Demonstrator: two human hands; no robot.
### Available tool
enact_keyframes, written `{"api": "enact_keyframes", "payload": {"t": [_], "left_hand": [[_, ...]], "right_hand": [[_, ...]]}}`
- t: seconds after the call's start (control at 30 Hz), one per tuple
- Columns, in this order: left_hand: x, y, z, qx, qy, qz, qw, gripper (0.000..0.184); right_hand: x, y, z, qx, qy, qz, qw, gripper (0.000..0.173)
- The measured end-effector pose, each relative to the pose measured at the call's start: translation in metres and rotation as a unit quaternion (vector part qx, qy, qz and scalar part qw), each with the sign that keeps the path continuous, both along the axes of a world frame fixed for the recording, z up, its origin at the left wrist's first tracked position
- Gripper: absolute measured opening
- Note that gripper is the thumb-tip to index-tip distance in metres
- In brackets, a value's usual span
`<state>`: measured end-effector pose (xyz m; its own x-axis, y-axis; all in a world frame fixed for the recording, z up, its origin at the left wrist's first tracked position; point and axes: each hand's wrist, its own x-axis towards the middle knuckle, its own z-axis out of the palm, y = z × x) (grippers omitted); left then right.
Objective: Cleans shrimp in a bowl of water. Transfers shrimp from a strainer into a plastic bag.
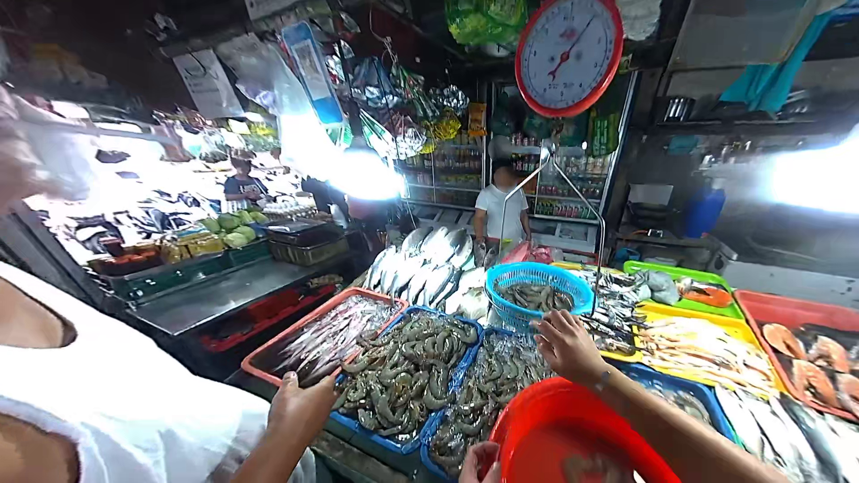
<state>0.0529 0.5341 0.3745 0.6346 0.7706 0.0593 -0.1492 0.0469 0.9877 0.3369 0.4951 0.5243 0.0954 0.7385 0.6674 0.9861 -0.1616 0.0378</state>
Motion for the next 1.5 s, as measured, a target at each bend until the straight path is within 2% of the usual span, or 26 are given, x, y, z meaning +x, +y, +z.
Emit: {"api": "enact_keyframes", "payload": {"t": [0.13,0.2,0.27,0.33,0.4,0.53,0.73,0.93,1.07,1.2,1.27,1.5], "left_hand": [[-0.003,-0.003,-0.001,-0.039,-0.031,-0.006,0.999,0.026],[-0.003,-0.003,0.000,-0.036,-0.033,-0.007,0.999,0.026],[-0.003,-0.003,0.004,-0.027,0.001,0.002,1.000,0.026],[-0.002,-0.003,0.007,-0.025,0.033,0.013,0.999,0.029],[0.000,-0.001,0.009,-0.003,0.036,0.018,0.999,0.031],[-0.002,0.000,0.019,0.040,0.067,-0.001,0.997,0.032],[-0.004,-0.003,0.018,0.004,0.073,-0.003,0.997,0.027],[-0.001,-0.003,0.012,-0.019,0.044,0.001,0.999,0.026],[-0.001,-0.003,0.011,-0.033,0.031,0.002,0.999,0.026],[0.000,-0.003,0.013,-0.015,0.039,0.003,0.999,0.027],[0.001,-0.003,0.013,-0.016,0.034,0.004,0.999,0.027],[-0.003,-0.006,0.014,-0.023,0.082,0.008,0.996,0.024]], "right_hand": [[-0.042,-0.065,-0.024,0.011,0.032,0.137,0.990,0.023],[-0.050,-0.091,-0.039,-0.023,0.074,0.173,0.982,0.021],[-0.052,-0.108,-0.056,-0.121,0.137,0.167,0.969,0.020],[-0.049,-0.115,-0.070,-0.263,0.206,0.128,0.934,0.025],[-0.037,-0.113,-0.079,-0.337,0.255,0.093,0.902,0.030],[-0.020,-0.109,-0.078,-0.367,0.319,0.032,0.873,0.034],[-0.010,-0.105,-0.122,-0.360,0.343,-0.030,0.867,0.026],[-0.065,-0.087,-0.162,-0.396,0.355,-0.153,0.833,0.059],[-0.112,-0.084,-0.166,-0.463,0.383,-0.121,0.790,0.076],[-0.155,-0.086,-0.159,-0.497,0.386,-0.094,0.772,0.067],[-0.169,-0.089,-0.158,-0.515,0.386,-0.075,0.762,0.069],[-0.181,-0.121,-0.158,-0.541,0.450,-0.005,0.710,0.064]]}}
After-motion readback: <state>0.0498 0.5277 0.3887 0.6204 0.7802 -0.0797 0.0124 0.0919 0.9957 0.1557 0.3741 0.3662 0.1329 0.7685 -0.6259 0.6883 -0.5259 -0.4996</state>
